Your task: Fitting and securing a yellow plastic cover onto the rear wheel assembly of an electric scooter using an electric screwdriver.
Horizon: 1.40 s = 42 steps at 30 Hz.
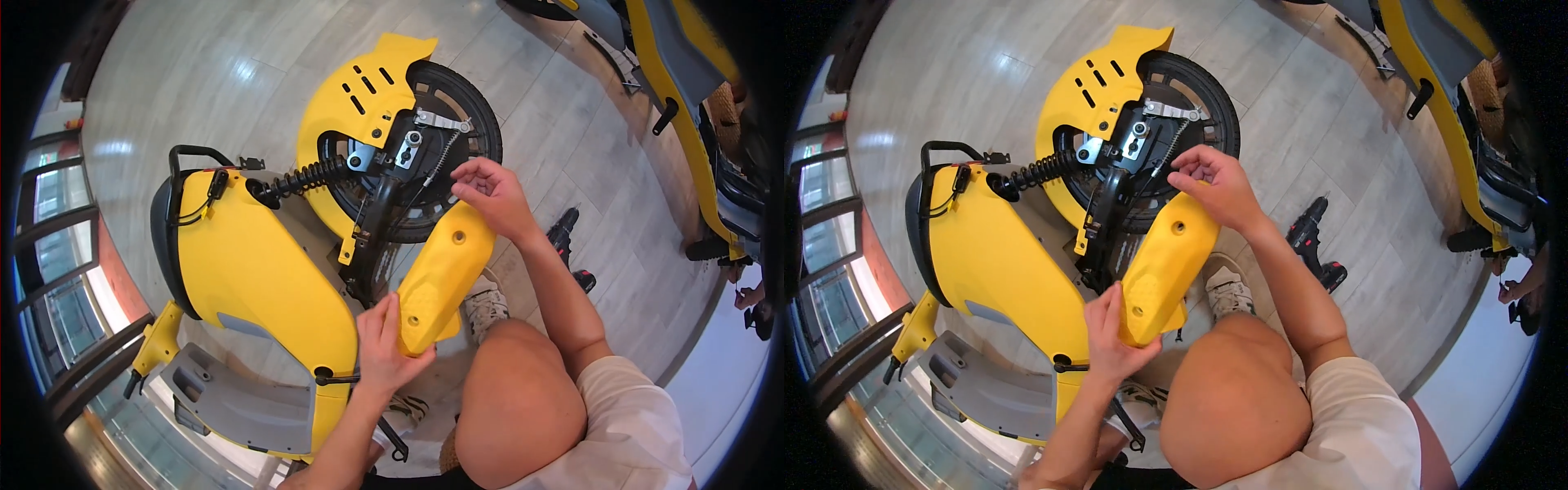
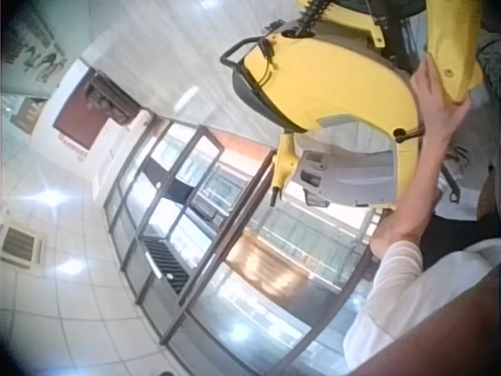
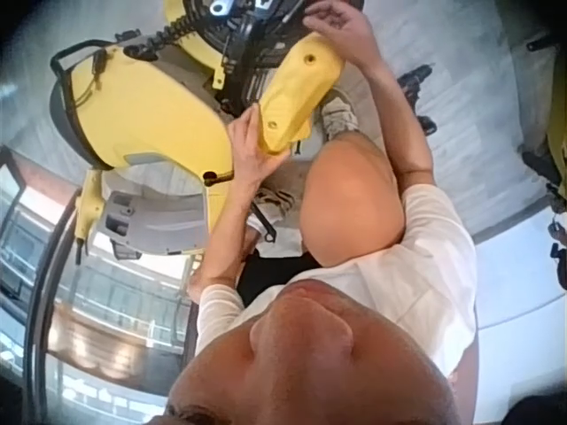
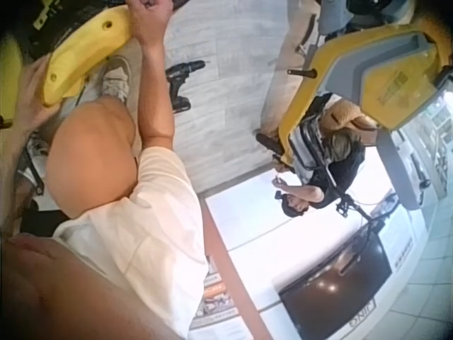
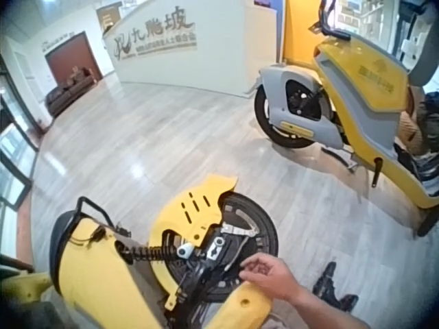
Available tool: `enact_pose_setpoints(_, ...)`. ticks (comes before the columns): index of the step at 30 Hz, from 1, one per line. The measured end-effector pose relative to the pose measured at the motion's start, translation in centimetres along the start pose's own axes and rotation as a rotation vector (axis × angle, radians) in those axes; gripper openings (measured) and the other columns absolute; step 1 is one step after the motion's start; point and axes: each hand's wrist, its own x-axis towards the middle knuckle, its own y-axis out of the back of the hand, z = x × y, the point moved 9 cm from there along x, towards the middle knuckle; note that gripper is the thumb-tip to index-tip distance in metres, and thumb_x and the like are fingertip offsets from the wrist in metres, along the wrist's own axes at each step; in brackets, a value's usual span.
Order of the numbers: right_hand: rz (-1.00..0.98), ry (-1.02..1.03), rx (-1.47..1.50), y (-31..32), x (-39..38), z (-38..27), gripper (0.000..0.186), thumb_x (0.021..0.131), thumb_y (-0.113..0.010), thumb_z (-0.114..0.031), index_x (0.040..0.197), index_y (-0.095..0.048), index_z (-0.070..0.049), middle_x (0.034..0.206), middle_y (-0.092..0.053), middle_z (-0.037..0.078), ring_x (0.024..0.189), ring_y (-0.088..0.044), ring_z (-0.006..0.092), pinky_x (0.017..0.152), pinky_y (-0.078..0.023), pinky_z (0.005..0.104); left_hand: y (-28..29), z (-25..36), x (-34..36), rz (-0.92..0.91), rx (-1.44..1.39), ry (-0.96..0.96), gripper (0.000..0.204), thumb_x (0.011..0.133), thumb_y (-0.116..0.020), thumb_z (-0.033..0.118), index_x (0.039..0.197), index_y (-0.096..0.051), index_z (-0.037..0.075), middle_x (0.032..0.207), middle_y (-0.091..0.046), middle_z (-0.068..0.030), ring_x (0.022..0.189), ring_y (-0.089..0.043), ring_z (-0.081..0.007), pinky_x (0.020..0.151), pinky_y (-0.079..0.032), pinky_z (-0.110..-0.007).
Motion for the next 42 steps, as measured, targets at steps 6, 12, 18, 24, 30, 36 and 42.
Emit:
enact_pose_setpoints(6,-0.242,-0.147,-0.107,-1.4,-1.6,0.5,0.01,0.096,-0.064,-0.006,0.103,-0.069,-0.001,0.096,-0.067,0.0,0.089,-0.063,0.0068,0.081,-0.05,0.0223,-3.0,-0.2,-3.7,-0.015,-0.213,0.168,0.104,0.057,-0.088,0.025,0.145,-0.042,-0.007,0.128,-0.056,-0.0248,0.114,-0.054,-0.04,0.098,-0.045,-0.047)
enact_pose_setpoints(12,-0.526,0.144,0.09,-2.2,-2.9,-2.5,0.023,0.097,-0.066,-0.019,0.111,-0.071,-0.001,0.107,-0.064,0.006,0.086,-0.061,0.01,0.076,-0.049,0.0238,-4.7,-2.5,-7.8,-0.018,-1.108,0.501,0.106,0.068,-0.09,0.037,0.147,-0.037,-0.009,0.144,-0.049,-0.0201,0.132,-0.05,-0.032,0.11,-0.04,-0.043)
enact_pose_setpoints(18,-0.952,-0.222,-0.441,-6.0,-6.6,7.3,0.029,0.087,-0.074,-0.024,0.104,-0.073,-0.001,0.097,-0.069,0.009,0.083,-0.066,0.0215,0.073,-0.052,0.0341,4.1,-7.4,-14.7,0.282,-1.459,0.676,0.099,0.07,-0.077,0.047,0.147,-0.035,0.002,0.132,-0.053,-0.0289,0.102,-0.065,-0.0436,0.085,-0.058,-0.045)
enact_pose_setpoints(24,-0.834,-0.008,-1.324,-4.6,-11.0,22.4,0.014,0.079,-0.068,-0.01,0.088,-0.073,-0.001,0.093,-0.072,0.021,0.089,-0.07,0.0381,0.079,-0.057,0.0441,4.5,-6.5,-13.3,0.306,-1.313,0.623,0.099,0.072,-0.078,0.046,0.15,-0.034,0.004,0.134,-0.05,-0.0368,0.098,-0.066,-0.0392,0.081,-0.059,-0.042)
enact_pose_setpoints(30,-0.719,0.07,-1.444,-5.8,-10.1,24.5,0.011,0.08,-0.06,-0.01,0.08,-0.069,-0.005,0.091,-0.071,0.019,0.086,-0.071,0.0348,0.077,-0.056,0.0461,4.1,-6.4,-14.8,0.276,-1.355,0.662,0.097,0.073,-0.08,0.047,0.149,-0.036,0.006,0.131,-0.05,-0.0357,0.095,-0.065,-0.0378,0.079,-0.056,-0.042)
enact_pose_setpoints(36,-0.694,0.148,-1.495,-5.7,-9.7,24.0,0.01,0.079,-0.06,-0.009,0.086,-0.067,-0.005,0.089,-0.071,0.017,0.087,-0.071,0.0323,0.075,-0.056,0.0453,3.9,-6.3,-14.1,0.349,-1.448,0.681,0.095,0.073,-0.08,0.049,0.147,-0.038,0.006,0.132,-0.052,-0.0262,0.105,-0.06,-0.0346,0.077,-0.055,-0.043)
enact_pose_setpoints(42,-0.614,-0.171,-0.771,-6.6,-7.8,17.3,0.018,0.081,-0.074,-0.006,0.099,-0.073,-0.004,0.092,-0.074,0.011,0.085,-0.071,0.0254,0.078,-0.057,0.0396,3.2,-5.3,-11.9,0.146,-1.241,0.655,0.109,0.066,-0.09,0.041,0.151,-0.032,0.005,0.143,-0.046,-0.0244,0.124,-0.055,-0.0366,0.08,-0.057,-0.036)
